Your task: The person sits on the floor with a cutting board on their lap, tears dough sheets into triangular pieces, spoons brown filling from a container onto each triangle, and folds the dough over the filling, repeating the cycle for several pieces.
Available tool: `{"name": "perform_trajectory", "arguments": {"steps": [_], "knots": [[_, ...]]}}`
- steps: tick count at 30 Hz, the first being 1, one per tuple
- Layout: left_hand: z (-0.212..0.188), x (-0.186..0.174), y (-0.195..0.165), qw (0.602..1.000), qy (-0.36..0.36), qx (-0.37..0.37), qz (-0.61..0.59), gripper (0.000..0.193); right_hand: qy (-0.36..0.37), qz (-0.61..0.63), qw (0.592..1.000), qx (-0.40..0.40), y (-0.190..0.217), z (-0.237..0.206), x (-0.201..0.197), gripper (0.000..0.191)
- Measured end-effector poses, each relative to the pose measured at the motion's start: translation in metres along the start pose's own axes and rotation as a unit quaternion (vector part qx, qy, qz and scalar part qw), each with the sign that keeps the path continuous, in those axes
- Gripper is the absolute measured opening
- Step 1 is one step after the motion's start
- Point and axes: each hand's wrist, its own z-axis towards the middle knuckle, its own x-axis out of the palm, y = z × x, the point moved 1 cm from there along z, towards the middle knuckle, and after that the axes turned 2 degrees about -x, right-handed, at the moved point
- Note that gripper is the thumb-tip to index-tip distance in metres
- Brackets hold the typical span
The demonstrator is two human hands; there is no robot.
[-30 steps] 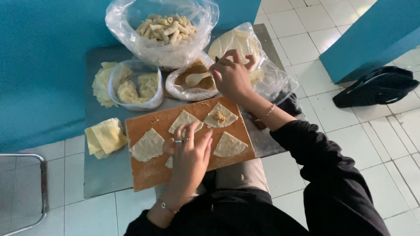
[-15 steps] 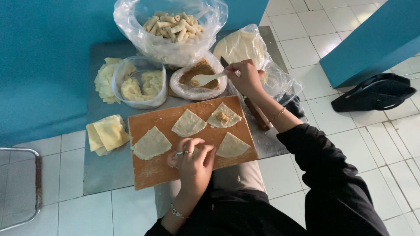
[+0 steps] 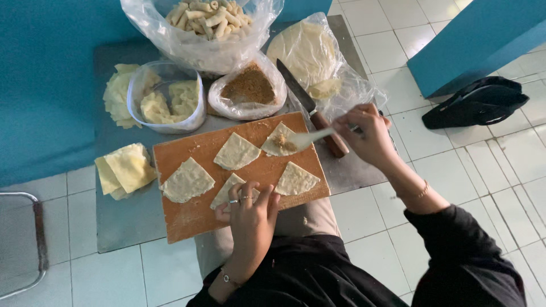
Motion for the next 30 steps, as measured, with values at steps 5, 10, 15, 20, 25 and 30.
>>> {"name": "perform_trajectory", "arguments": {"steps": [5, 10, 15, 20, 25, 30], "knots": [[0.000, 0.001, -0.002, 1.000, 0.014, 0.016, 0.021, 0.022, -0.015, -0.040, 0.999, -0.006, 0.021, -0.059, -0.004, 0.014], [0.001, 0.003, -0.006, 1.000, 0.004, 0.016, 0.018, 0.019, -0.093, -0.115, 0.982, -0.113, 0.043, -0.083, -0.008, 0.022], [0.001, 0.008, -0.007, 1.000, 0.009, 0.009, -0.008, 0.011, -0.161, -0.196, 0.936, -0.244, 0.048, -0.100, -0.012, 0.028], [0.002, 0.012, -0.005, 0.999, 0.034, 0.024, -0.029, 0.010, -0.166, -0.213, 0.914, -0.303, 0.042, -0.112, -0.010, 0.036], [0.001, 0.013, -0.004, 0.998, 0.010, 0.031, -0.059, 0.011, -0.178, -0.222, 0.906, -0.313, 0.038, -0.117, -0.010, 0.035], [0.004, 0.010, -0.006, 0.997, 0.031, 0.009, -0.068, 0.028, -0.193, -0.229, 0.899, -0.320, 0.041, -0.116, -0.013, 0.033]]}}
